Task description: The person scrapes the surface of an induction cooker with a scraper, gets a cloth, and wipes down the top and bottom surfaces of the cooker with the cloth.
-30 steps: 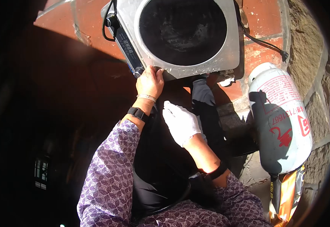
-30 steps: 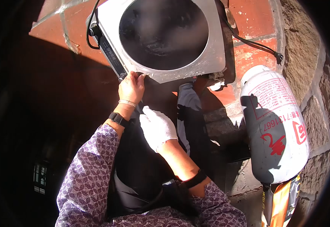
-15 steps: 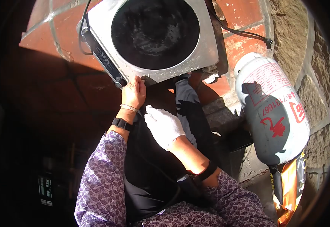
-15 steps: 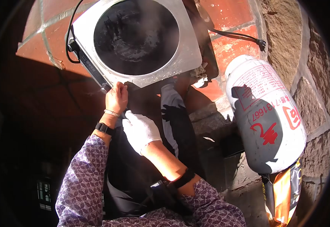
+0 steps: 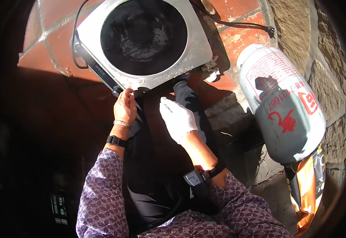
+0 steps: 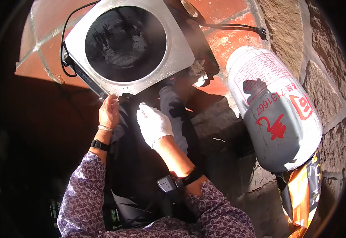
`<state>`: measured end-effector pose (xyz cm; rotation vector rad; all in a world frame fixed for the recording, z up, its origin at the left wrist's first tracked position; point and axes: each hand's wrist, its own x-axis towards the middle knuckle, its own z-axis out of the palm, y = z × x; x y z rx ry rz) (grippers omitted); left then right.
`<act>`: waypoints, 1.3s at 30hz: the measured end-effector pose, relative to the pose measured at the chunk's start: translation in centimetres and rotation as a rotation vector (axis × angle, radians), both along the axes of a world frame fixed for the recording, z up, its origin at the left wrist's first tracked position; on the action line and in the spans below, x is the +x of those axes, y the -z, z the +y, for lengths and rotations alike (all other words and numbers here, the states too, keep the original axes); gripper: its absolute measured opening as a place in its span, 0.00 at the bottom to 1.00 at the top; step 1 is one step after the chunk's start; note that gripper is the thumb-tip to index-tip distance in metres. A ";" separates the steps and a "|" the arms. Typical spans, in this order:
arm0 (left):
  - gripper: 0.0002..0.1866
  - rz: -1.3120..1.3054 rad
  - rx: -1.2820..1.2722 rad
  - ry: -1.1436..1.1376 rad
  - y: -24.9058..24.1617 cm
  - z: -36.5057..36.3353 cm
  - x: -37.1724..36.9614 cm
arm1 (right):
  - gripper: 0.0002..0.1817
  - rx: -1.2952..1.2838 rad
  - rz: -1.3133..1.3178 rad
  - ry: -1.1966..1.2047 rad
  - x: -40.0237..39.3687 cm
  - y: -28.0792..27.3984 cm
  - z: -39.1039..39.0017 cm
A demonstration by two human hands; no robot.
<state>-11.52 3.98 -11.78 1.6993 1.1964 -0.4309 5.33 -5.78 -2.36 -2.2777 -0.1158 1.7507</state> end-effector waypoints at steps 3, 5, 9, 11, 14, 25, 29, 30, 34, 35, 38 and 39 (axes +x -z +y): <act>0.07 0.056 -0.042 0.025 -0.2 0.3 -1.0 | 0.18 -0.082 -0.052 0.414 2.4 1.3 -2.2; 0.07 0.053 -0.038 0.055 -0.5 0.8 -1.4 | 0.18 0.008 -0.020 1.077 3.4 3.0 -3.9; 0.06 0.054 -0.059 0.028 -1.0 1.2 -0.8 | 0.19 -0.074 -0.380 0.658 4.4 12.9 -12.5; 0.06 0.034 -0.102 -0.034 -1.4 1.3 0.0 | 0.21 -0.168 -0.657 -0.083 5.7 17.0 -15.2; 0.06 -0.013 -0.107 -0.038 -2.3 1.6 2.3 | 0.19 -0.374 -0.485 0.057 8.0 21.2 -16.0; 0.19 -0.188 -0.363 -0.288 -5.6 -1.3 10.6 | 0.08 -0.043 -0.031 1.270 10.8 6.4 -12.8; 0.30 -0.381 -0.257 0.013 -5.3 -2.2 14.2 | 0.04 0.471 0.124 -0.066 12.1 0.3 -6.5; 0.28 -0.380 -0.447 -0.016 -5.5 -2.3 14.3 | 0.05 0.357 0.269 0.080 12.0 -0.6 -5.7; 0.10 -0.376 -0.465 -0.118 -6.4 -3.1 12.8 | 0.05 0.177 0.278 0.227 12.6 -1.0 -4.9; 0.07 -0.377 -0.395 -0.226 -7.4 -2.9 12.6 | 0.06 0.072 0.152 0.274 12.8 -0.7 -4.4; 0.07 -0.350 -0.370 -0.372 -10.2 -1.3 12.5 | 0.09 0.069 0.149 0.923 10.7 1.5 -2.4; 0.07 -0.308 -0.538 -0.474 -11.3 -0.9 12.5 | 0.09 -0.039 0.236 1.046 10.1 1.8 -1.2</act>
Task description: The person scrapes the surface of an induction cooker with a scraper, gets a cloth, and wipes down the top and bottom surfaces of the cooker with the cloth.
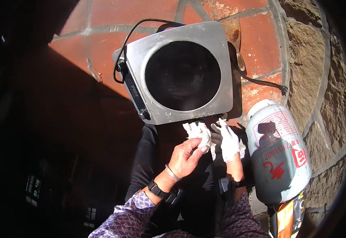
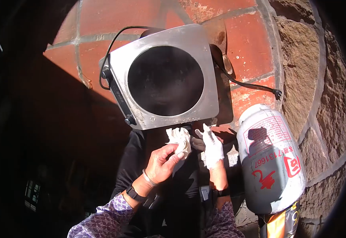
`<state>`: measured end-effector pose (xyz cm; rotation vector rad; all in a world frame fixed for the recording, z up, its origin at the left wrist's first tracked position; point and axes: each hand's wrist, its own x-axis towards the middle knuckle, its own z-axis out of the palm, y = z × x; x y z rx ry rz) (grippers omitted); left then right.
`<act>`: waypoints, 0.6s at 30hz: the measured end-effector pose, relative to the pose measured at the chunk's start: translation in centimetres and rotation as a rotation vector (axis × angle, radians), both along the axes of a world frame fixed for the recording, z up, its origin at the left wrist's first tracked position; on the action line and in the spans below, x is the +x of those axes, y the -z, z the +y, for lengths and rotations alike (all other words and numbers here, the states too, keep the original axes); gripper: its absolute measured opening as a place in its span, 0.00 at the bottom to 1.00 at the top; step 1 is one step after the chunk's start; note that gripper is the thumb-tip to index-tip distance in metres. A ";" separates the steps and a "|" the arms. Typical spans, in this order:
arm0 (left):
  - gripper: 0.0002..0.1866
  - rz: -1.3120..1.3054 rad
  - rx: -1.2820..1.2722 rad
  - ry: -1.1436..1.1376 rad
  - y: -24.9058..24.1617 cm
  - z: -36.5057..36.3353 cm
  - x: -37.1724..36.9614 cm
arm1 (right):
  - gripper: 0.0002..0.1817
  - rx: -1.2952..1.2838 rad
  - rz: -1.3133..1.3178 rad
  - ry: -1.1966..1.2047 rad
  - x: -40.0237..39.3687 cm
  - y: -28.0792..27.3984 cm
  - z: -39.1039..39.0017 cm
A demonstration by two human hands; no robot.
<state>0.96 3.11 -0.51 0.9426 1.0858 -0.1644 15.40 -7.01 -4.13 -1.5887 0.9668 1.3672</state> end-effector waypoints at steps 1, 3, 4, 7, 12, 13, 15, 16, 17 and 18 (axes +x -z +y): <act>0.07 0.012 -0.155 -0.125 -0.3 -0.6 -0.3 | 0.09 0.011 0.013 -0.012 -0.4 0.2 0.4; 0.07 0.022 -0.359 -0.361 -0.2 -2.3 -0.9 | 0.10 0.184 -0.077 -0.486 -1.3 0.4 0.2; 0.07 0.030 -0.350 -0.377 -0.1 -2.3 -0.8 | 0.10 0.274 -0.127 -0.720 -1.7 0.5 -0.1; 0.06 0.325 -0.069 -0.510 0.6 -1.9 -1.0 | 0.11 0.541 -0.302 -1.416 -2.5 0.7 0.2; 0.14 0.290 0.219 -0.224 0.7 -1.1 -1.8 | 0.09 0.558 0.090 -0.747 -2.5 0.4 3.8; 0.16 0.308 0.237 -0.236 0.1 -0.2 -1.4 | 0.08 0.577 0.006 -0.728 -1.8 1.1 4.5; 0.17 0.306 0.250 -0.262 0.1 0.0 -1.9 | 0.12 0.526 -0.979 -1.977 2.0 5.3 6.5; 0.17 0.308 0.246 -0.276 0.1 0.1 -2.2 | 0.16 0.216 -1.007 -2.051 4.1 8.5 7.0; 0.16 0.296 0.233 -0.282 0.1 0.3 -2.4 | 0.20 -0.060 -0.732 -1.706 5.0 7.5 14.1; 0.16 0.282 0.222 -0.286 0.1 0.5 -2.7 | 0.24 -0.274 -0.938 -1.816 5.9 8.5 16.8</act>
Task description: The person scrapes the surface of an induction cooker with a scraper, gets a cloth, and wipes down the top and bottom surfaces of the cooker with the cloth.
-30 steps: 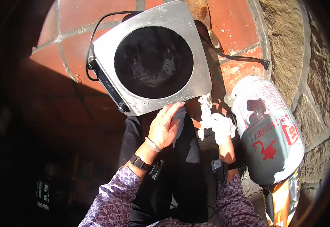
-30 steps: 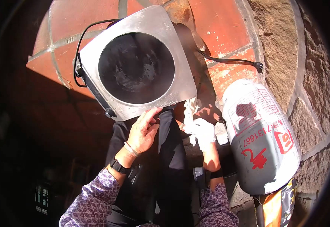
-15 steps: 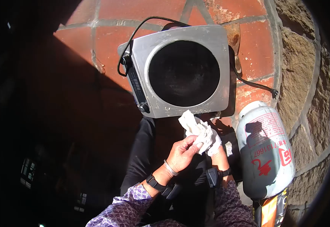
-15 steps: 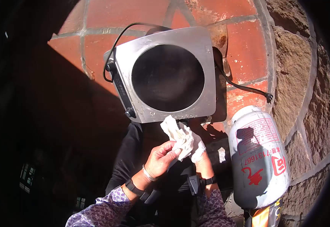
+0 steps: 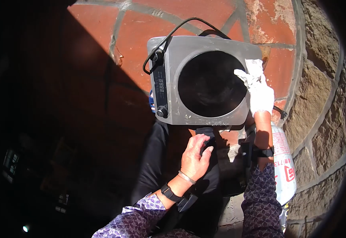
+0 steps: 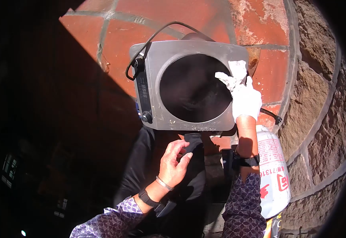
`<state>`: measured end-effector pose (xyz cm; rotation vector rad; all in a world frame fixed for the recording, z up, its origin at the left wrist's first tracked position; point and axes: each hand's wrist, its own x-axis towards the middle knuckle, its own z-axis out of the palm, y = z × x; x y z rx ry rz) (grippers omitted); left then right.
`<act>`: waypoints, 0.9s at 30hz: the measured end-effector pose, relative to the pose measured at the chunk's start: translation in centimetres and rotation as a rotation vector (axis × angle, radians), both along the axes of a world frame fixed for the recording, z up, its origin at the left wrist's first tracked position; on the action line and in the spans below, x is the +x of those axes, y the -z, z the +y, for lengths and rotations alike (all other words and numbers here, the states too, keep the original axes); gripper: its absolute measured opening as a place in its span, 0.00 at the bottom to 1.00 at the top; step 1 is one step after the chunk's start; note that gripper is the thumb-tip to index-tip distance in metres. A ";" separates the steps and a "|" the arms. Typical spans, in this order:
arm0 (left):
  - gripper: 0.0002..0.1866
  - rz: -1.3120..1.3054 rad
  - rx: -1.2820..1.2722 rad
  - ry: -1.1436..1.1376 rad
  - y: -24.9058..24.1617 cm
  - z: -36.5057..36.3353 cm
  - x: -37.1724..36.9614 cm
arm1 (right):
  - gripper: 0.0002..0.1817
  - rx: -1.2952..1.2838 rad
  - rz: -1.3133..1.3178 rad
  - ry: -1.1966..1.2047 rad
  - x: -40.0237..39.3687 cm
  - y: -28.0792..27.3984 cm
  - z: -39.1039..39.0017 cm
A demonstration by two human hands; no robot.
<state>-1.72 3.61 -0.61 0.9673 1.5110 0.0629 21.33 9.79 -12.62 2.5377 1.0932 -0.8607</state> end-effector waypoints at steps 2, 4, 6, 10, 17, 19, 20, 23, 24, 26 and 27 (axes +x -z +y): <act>0.14 -0.039 -0.055 -0.028 -0.5 0.8 -0.2 | 0.28 0.062 -0.011 -0.122 4.0 6.2 -0.6; 0.14 -0.080 -0.122 -0.065 -0.8 1.1 -0.7 | 0.29 0.197 0.346 0.558 2.6 6.2 4.0; 0.13 -0.086 -0.161 -0.099 -1.0 1.2 -1.2 | 0.26 0.228 0.331 0.622 2.9 10.2 3.6; 0.12 -0.118 -0.154 -0.155 -0.9 1.5 -1.8 | 0.22 0.171 -0.258 -0.509 -7.8 9.1 8.4; 0.07 -0.164 -0.100 -0.097 -0.7 -0.8 -3.5 | 0.18 0.222 0.527 -0.704 -23.5 5.4 4.6; 0.14 -0.192 -0.380 0.366 -1.2 -2.0 -4.0 | 0.16 0.111 0.805 -0.734 -24.3 3.0 1.6; 0.14 -0.195 -0.378 0.362 -1.5 -2.6 -3.6 | 0.15 0.074 0.882 -0.727 -24.2 2.4 0.6; 0.18 -0.238 -0.275 0.416 -2.6 -2.9 -2.3 | 0.08 0.289 0.805 -0.702 -21.5 2.9 3.3; 0.18 -0.245 -0.291 0.406 -2.6 -3.0 -2.0 | 0.05 0.470 0.625 -0.793 -20.0 2.6 6.8; 0.15 -0.284 -0.277 0.172 -2.3 -2.8 -1.7 | 0.06 0.431 0.257 -0.850 -16.5 5.9 11.6; 0.12 -0.274 -0.296 0.178 -2.4 -1.7 -1.8 | 0.06 0.363 0.228 -0.847 -15.7 8.2 12.2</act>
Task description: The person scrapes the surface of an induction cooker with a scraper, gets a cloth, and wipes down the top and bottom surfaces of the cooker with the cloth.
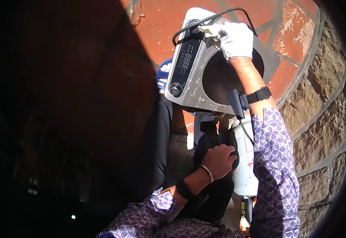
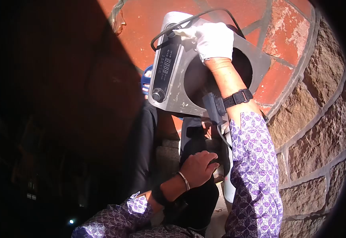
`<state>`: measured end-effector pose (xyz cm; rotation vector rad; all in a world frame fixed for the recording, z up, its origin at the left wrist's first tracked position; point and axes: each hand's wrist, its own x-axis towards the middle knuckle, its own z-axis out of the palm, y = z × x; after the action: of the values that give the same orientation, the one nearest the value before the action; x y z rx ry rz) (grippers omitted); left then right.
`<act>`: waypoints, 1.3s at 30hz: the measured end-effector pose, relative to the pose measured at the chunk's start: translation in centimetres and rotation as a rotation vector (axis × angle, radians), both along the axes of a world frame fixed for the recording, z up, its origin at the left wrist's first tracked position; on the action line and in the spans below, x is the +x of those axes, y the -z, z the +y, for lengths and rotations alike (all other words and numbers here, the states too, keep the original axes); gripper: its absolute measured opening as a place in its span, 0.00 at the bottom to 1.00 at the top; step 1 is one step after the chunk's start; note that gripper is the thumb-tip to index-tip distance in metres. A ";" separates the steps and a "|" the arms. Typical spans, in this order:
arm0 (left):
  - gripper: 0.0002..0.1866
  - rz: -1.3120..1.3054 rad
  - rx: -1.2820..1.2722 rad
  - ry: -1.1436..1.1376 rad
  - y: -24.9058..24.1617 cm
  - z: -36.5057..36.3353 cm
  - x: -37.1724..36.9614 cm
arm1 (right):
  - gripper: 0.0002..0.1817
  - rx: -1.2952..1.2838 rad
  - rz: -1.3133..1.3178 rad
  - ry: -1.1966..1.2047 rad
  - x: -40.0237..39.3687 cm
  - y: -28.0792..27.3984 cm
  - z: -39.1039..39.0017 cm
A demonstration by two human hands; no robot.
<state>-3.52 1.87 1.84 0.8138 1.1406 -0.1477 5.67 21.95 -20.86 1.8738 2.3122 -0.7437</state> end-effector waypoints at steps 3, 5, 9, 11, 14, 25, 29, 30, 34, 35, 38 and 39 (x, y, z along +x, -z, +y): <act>0.12 -0.008 -0.007 0.020 -0.3 -0.2 -0.1 | 0.08 -0.021 0.122 -0.028 -2.1 -0.9 -2.9; 0.13 -0.009 -0.008 0.040 -0.5 -0.7 -0.1 | 0.10 -0.334 0.438 0.015 -4.7 -3.3 -7.7; 0.14 -0.127 -0.051 0.398 -1.5 -1.4 -0.1 | 0.14 -0.984 0.222 -0.330 -6.3 -4.6 -20.0; 0.16 -0.206 -0.165 0.582 -1.8 -2.4 0.0 | 0.14 -1.315 0.237 -0.622 -3.6 -4.9 -24.8; 0.16 -0.292 -0.148 0.608 -1.8 -1.3 -0.2 | 0.16 -1.034 0.375 -0.466 -1.6 -5.6 -24.8; 0.16 -0.174 -0.218 0.482 -0.5 -1.0 0.1 | 0.12 -0.655 0.363 0.014 -3.9 -4.9 -18.2; 0.14 -0.174 -0.166 0.509 -1.0 -2.2 0.4 | 0.13 -0.651 0.187 0.161 2.5 -5.5 -26.0; 0.15 -0.171 -0.171 0.490 -1.0 -2.6 0.4 | 0.13 -0.602 0.074 0.181 5.7 -4.9 -29.5; 0.15 -0.130 -0.095 0.527 0.0 -2.4 0.3 | 0.15 -0.602 -0.109 0.392 11.2 -7.2 -29.8; 0.15 -0.141 -0.091 0.535 0.2 -2.5 0.3 | 0.16 -0.555 -0.163 0.335 11.0 -7.4 -28.8; 0.15 -0.091 -0.062 0.470 0.2 -2.7 0.5 | 0.16 -0.441 -0.310 0.158 8.6 -7.6 -26.9; 0.15 -0.094 -0.064 0.483 0.3 -2.8 0.5 | 0.16 -0.402 -0.354 0.102 7.6 -7.6 -26.7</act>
<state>-3.06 -0.89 1.57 1.0171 0.8300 -0.5385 13.31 -4.71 -13.31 1.7750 1.7194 -0.7464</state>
